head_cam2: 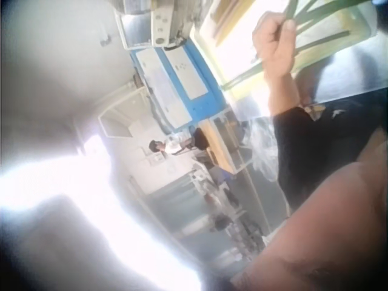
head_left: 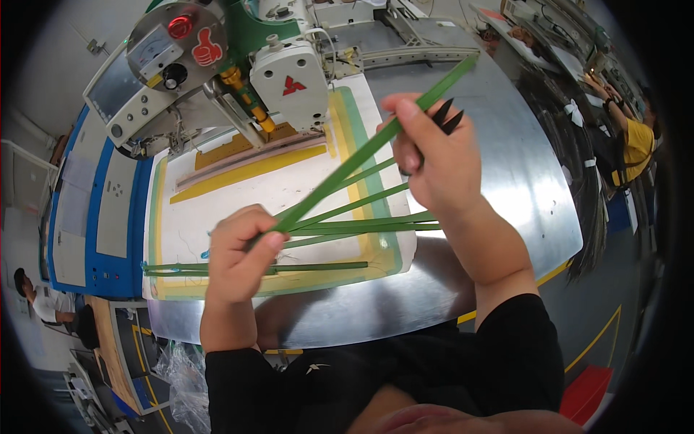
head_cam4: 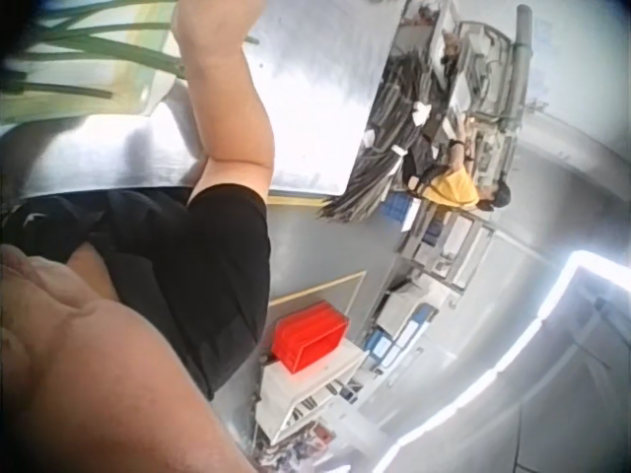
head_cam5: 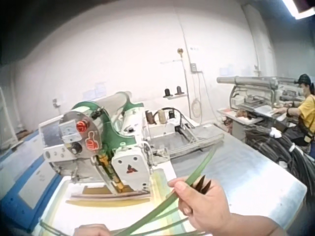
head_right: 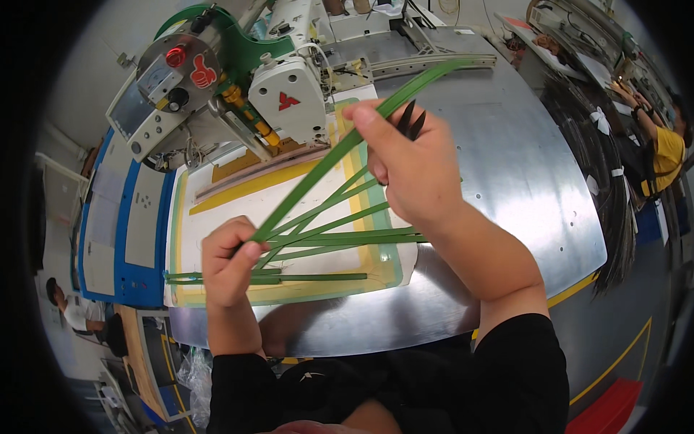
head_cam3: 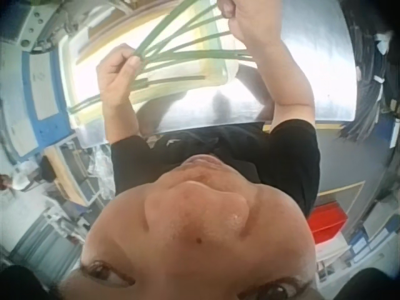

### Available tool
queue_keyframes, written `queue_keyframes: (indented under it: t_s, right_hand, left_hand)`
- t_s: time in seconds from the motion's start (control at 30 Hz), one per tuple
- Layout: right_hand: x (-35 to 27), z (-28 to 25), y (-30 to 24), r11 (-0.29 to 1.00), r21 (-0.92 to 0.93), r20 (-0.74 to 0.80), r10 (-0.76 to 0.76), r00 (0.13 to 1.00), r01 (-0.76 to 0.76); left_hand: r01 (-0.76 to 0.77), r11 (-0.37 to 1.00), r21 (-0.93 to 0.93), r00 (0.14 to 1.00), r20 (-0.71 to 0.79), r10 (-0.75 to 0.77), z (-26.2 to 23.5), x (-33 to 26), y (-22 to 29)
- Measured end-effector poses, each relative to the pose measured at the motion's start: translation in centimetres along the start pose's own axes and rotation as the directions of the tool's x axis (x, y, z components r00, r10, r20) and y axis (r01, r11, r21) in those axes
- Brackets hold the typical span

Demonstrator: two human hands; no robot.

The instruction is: The person operates an industrial sewing machine to stitch green fabric straps. They repeatedly pick up a strap, align it under the machine's presser foot, and guide it through to sew a seam. After each stitch, the person cuts the thread and places the finished strap on the table.

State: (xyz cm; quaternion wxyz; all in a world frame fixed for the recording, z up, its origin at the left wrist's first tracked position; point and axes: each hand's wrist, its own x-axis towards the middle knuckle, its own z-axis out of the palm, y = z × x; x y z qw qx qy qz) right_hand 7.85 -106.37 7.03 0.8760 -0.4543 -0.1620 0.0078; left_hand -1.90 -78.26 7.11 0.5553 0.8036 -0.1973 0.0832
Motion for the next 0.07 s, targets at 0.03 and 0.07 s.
queue_keyframes:
  t_s: [0.03, 0.07]
  right_hand:
    - [0.29, -0.35, -0.05, 0.999, 0.012, -0.01, -0.044, 0.999, 0.044]
    - [0.47, -0.5, -0.24, 0.996, 0.023, -0.02, -0.088, 0.996, 0.089]
  left_hand:
    - [0.002, 1.0, -0.02, 0.999, -0.039, -0.003, -0.72, -0.17, -0.09]
    - [-0.01, 1.0, -0.001, 0.997, -0.075, 0.01, -1.39, -0.23, -0.09]
